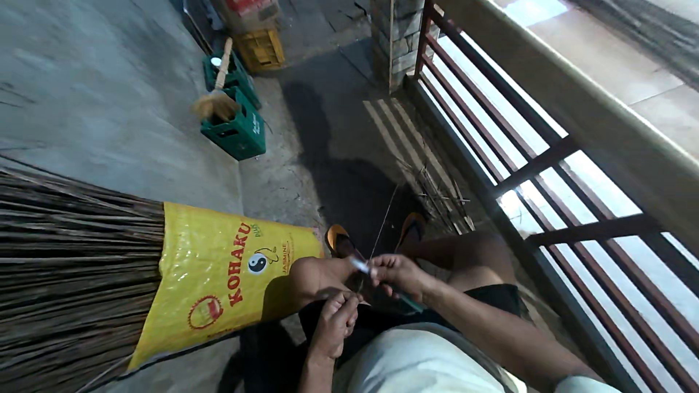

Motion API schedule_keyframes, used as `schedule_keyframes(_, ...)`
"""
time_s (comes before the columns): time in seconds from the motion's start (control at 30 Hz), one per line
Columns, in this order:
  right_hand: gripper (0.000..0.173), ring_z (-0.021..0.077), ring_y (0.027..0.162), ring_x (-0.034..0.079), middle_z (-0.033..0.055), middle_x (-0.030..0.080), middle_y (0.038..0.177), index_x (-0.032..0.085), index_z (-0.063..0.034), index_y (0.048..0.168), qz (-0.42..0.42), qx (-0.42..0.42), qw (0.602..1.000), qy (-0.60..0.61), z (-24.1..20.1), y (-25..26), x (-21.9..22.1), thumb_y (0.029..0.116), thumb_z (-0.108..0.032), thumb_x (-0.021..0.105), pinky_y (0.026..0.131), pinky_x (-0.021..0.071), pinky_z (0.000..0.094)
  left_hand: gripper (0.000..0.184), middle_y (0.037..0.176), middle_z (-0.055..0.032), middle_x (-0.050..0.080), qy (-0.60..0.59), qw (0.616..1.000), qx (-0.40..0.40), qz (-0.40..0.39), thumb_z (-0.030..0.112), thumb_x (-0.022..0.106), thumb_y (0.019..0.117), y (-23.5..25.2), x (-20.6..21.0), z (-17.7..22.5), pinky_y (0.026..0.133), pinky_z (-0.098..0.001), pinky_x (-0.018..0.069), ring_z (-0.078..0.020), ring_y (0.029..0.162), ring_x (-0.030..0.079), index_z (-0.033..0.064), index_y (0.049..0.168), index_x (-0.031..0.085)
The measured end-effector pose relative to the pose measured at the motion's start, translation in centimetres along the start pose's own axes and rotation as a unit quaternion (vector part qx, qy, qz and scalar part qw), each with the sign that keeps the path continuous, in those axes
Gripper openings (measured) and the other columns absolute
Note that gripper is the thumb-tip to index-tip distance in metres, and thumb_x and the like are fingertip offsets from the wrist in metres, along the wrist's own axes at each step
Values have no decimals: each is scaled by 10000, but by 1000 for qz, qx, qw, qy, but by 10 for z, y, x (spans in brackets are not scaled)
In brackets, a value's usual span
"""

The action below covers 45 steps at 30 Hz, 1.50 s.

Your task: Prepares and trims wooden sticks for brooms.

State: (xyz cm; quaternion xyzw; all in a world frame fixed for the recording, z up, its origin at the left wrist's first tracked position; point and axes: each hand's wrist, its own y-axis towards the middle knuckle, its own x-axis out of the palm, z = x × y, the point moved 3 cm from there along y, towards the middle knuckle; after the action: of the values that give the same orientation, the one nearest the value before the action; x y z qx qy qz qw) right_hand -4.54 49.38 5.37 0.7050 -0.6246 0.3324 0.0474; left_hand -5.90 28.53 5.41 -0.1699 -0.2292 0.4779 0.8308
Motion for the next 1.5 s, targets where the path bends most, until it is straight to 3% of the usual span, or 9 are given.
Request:
schedule_keyframes(0.17,206,66,521,548,46,651,773,594,17,1227,305,-74,943,111,-44,19,-80,1043,-64,554,462,474,198,165,566,82,463,9,1000,0,19,115,527,1007,-3,-11,-3,398,-133,319,18,425,376,78,992,687)
schedule_keyframes(0.23,205,71,510,551,57,638,775,573,7,1234,359,-91,917,150,-47,18,-96,1066,-100,527,444,473,192,163,577,83,481,23,999,30,28,120,539,1007,-1,-14,4,408,-132,329,20,439,391,84,990,697)
schedule_keyframes(0.53,196,32,456,503,18,612,720,594,-22,1042,286,-97,941,153,-57,-8,-120,1096,-131,440,416,455,161,124,600,132,511,205,978,5,-30,194,608,957,-23,-57,57,461,-134,365,38,479,422,143,943,720)
schedule_keyframes(0.73,227,-10,447,468,-65,541,643,573,-156,945,327,-153,927,99,-101,-58,-205,1091,-212,408,404,427,139,156,573,145,524,171,985,-12,22,141,585,951,-54,-125,44,437,-126,357,52,455,419,186,922,732)
schedule_keyframes(0.9,129,-27,497,492,-97,557,693,547,-193,968,457,-243,841,156,-124,-100,-270,1072,-199,470,456,443,123,182,564,138,519,146,987,-14,71,126,547,960,-67,-163,35,425,-126,351,49,441,410,178,935,720)
schedule_keyframes(1.03,152,-20,485,494,-88,577,712,547,-185,986,495,-237,823,147,-117,-110,-255,1093,-238,453,436,443,132,170,596,119,529,124,969,115,182,159,460,1033,-59,-157,64,424,-119,381,33,449,442,148,1019,629)
schedule_keyframes(1.17,217,9,462,505,-39,627,725,598,-137,1008,391,-192,894,100,-90,-80,-192,1104,-210,418,416,466,167,117,712,145,648,86,905,385,159,395,613,1017,-40,-99,137,541,-159,524,6,575,599,297,1080,626)
schedule_keyframes(1.33,169,29,537,596,12,749,951,586,-85,1182,112,-122,986,38,-50,-49,-60,1055,-161,505,473,501,180,133,943,84,743,34,817,568,97,382,556,1041,-30,-9,209,787,-268,620,-98,843,729,315,1141,614)
schedule_keyframes(1.5,137,47,589,660,47,766,1095,644,-147,1127,-149,-89,979,103,-17,-37,24,1029,-238,610,494,532,195,119,790,75,677,-42,779,621,79,318,572,1041,-20,54,218,546,-190,558,-51,622,643,220,1106,556)
